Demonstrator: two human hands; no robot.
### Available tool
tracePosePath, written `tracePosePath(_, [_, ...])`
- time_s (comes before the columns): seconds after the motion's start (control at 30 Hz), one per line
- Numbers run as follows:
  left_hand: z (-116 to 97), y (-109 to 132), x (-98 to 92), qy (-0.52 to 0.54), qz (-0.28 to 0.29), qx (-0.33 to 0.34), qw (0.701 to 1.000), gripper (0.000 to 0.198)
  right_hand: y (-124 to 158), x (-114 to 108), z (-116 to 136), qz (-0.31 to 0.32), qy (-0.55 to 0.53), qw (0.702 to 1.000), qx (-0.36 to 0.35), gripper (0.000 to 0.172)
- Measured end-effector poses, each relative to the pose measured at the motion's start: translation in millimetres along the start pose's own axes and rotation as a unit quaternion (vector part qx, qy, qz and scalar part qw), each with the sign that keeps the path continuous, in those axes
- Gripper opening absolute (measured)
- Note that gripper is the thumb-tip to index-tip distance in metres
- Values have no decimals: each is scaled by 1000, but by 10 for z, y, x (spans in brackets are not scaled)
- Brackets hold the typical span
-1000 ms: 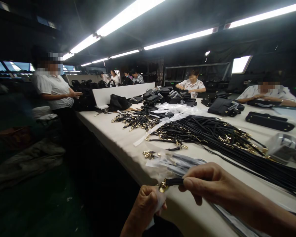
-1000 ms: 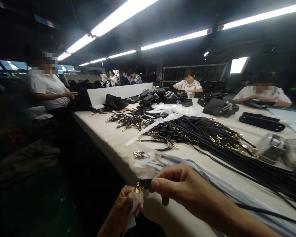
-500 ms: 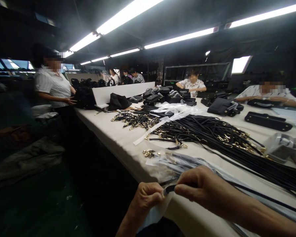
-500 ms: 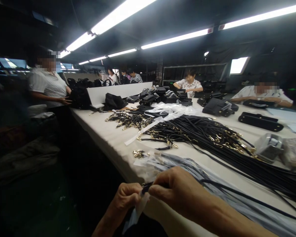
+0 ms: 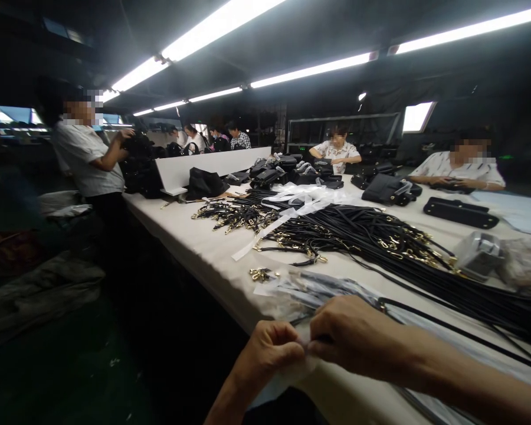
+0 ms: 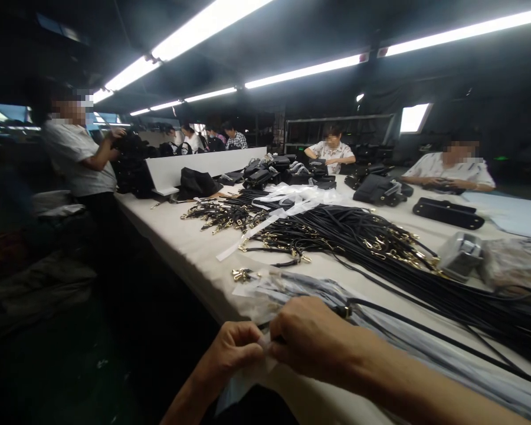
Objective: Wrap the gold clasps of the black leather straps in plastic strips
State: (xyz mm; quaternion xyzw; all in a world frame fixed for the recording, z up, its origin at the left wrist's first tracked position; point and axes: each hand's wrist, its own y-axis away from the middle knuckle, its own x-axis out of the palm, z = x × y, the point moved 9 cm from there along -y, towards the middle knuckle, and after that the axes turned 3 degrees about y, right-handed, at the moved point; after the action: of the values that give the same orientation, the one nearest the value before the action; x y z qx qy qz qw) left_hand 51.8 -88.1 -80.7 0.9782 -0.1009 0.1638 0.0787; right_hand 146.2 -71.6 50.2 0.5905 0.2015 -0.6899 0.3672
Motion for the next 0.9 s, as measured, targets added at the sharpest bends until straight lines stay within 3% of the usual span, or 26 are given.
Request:
tracePosePath(0.07, [-19, -7, 9, -7, -3, 6, 1000, 40, -20, 58, -42, 17, -61, 998, 2, 14])
tracePosePath(0.13, [-73, 10, -61, -28, -2, 22, 999, 43, 1, 177, -209, 82, -194, 977, 22, 22])
tracePosePath(0.23, [-165, 66, -330, -75, -19, 42, 996, 47, 128, 347, -546, 180, -372, 908, 62, 46])
tracePosePath(0.33, [-156, 118, -593, -97, -42, 34, 994, 49, 222, 381, -830, 181, -416, 887, 88, 53])
tracePosePath(0.43, [-43, 128, -655, -108, -49, -5, 993, 45, 271, 395, -933, 165, -396, 895, 126, 43])
tracePosePath(0.57, [-20, 99, -489, -82, -44, -27, 995, 40, 264, 248, -874, 109, -312, 935, 130, 27])
tracePosePath(0.7, [-150, 59, -315, -75, -33, -21, 996, 34, 299, 53, -834, 67, -178, 974, 124, 27])
tracePosePath(0.9, [-118, -15, -137, -34, -17, -41, 998, 23, 287, -165, -656, 50, -102, 991, 77, 26])
